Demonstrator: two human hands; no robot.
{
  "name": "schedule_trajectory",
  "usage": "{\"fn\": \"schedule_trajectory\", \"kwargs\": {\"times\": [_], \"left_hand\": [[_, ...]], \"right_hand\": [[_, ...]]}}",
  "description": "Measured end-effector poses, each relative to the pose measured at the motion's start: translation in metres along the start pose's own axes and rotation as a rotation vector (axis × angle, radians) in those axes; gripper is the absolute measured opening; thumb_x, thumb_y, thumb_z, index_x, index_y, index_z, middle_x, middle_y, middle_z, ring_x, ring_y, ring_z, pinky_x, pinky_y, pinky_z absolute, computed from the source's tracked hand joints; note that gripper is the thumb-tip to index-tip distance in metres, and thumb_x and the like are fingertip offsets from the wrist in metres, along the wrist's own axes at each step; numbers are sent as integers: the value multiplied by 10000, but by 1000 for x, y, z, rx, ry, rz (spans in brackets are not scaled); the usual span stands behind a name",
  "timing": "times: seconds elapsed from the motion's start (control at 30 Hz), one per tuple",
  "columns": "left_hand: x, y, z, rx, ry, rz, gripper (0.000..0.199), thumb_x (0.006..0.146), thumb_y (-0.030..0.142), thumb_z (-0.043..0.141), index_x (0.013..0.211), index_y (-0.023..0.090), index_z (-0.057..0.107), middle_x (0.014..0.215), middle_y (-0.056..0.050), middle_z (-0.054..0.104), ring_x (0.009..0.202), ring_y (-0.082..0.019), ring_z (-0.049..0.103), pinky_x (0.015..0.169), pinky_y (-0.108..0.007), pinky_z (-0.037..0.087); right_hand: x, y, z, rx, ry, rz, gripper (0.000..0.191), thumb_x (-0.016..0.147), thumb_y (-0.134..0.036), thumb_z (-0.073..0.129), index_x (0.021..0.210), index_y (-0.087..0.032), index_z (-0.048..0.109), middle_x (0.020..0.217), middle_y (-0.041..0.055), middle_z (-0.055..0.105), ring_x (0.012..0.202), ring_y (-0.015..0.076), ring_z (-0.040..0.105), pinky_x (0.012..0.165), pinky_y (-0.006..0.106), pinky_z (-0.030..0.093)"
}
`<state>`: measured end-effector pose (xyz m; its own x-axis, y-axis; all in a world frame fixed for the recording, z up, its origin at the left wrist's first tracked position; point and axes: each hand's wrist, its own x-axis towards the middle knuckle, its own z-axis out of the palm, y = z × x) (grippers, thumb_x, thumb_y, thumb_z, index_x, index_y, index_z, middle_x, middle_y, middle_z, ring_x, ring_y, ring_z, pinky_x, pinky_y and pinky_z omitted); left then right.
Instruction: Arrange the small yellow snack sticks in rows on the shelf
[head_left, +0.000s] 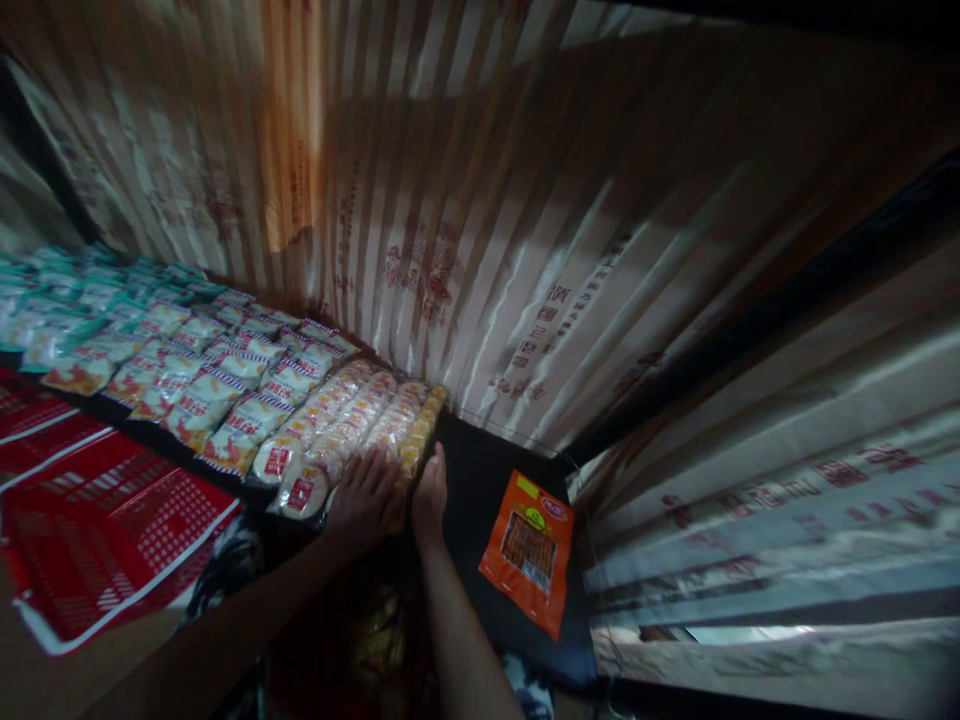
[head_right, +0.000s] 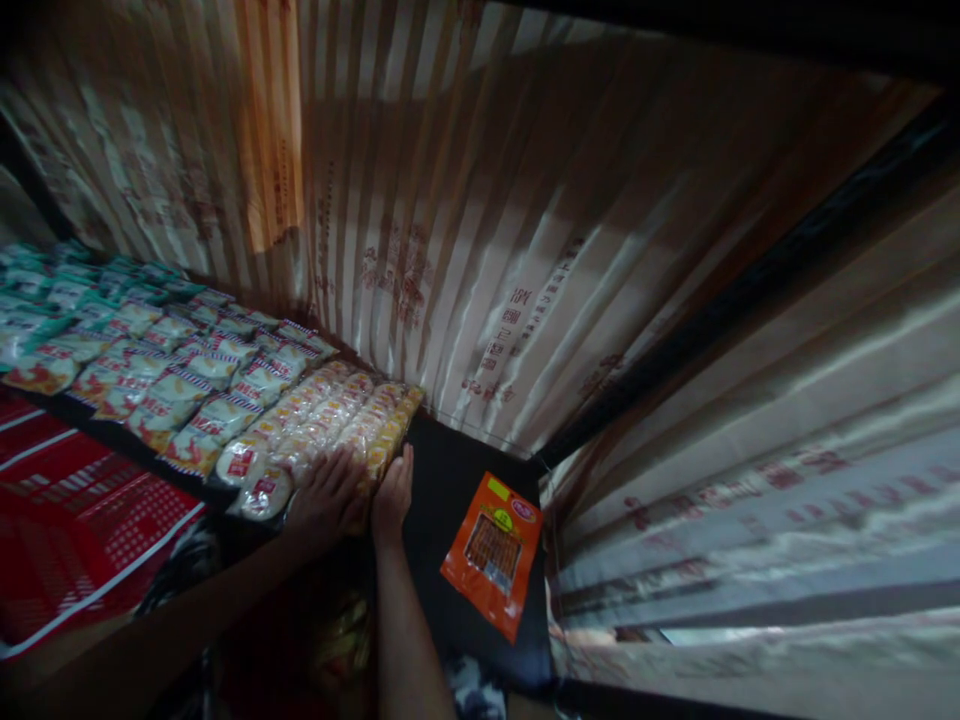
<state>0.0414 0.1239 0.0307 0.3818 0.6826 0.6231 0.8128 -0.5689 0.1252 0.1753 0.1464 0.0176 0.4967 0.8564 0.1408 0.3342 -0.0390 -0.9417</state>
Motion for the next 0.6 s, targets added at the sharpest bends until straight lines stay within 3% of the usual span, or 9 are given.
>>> {"fn": "schedule_trajectory", "kwargs": {"times": [0.17, 0.33, 0.47, 0.6], "left_hand": [[3, 2, -14, -54, -27, -8, 411, 876, 318, 430, 1241, 150, 518, 1357, -147, 474, 1324, -282, 334, 1069, -496, 273], [-10, 12, -25, -129, 22, 47, 394, 883, 215, 371, 1243, 123, 502, 1305, -142, 524, 1301, -260, 370, 1022, -459, 359], [-62, 35, -30, -289, -42, 71, 353, 868, 171, 361, 1153, 161, 570, 1141, -107, 629, 1117, -199, 543, 951, -372, 447], [-133, 58, -31, -392, -127, 111, 354, 856, 210, 366, 1131, 164, 584, 998, -93, 684, 913, -155, 637, 793, -247, 534]], "right_hand": [[-47, 0, -21, 45, 53, 44, 651, 883, -520, 197, 1287, -79, 453, 1344, 144, 477, 1270, 189, 407, 1069, 335, 283], [-92, -5, -40, 138, 83, 97, 606, 902, -493, 185, 1238, -78, 470, 1226, 165, 566, 1110, 212, 556, 919, 337, 439], [-136, 4, -55, 4, -14, 114, 596, 919, -481, 118, 1127, -123, 549, 1033, 144, 658, 970, 208, 624, 841, 323, 487], [-183, 32, -67, -214, -225, 73, 674, 915, -510, 62, 1007, -167, 635, 1028, 137, 673, 992, 249, 619, 873, 383, 494]]}}
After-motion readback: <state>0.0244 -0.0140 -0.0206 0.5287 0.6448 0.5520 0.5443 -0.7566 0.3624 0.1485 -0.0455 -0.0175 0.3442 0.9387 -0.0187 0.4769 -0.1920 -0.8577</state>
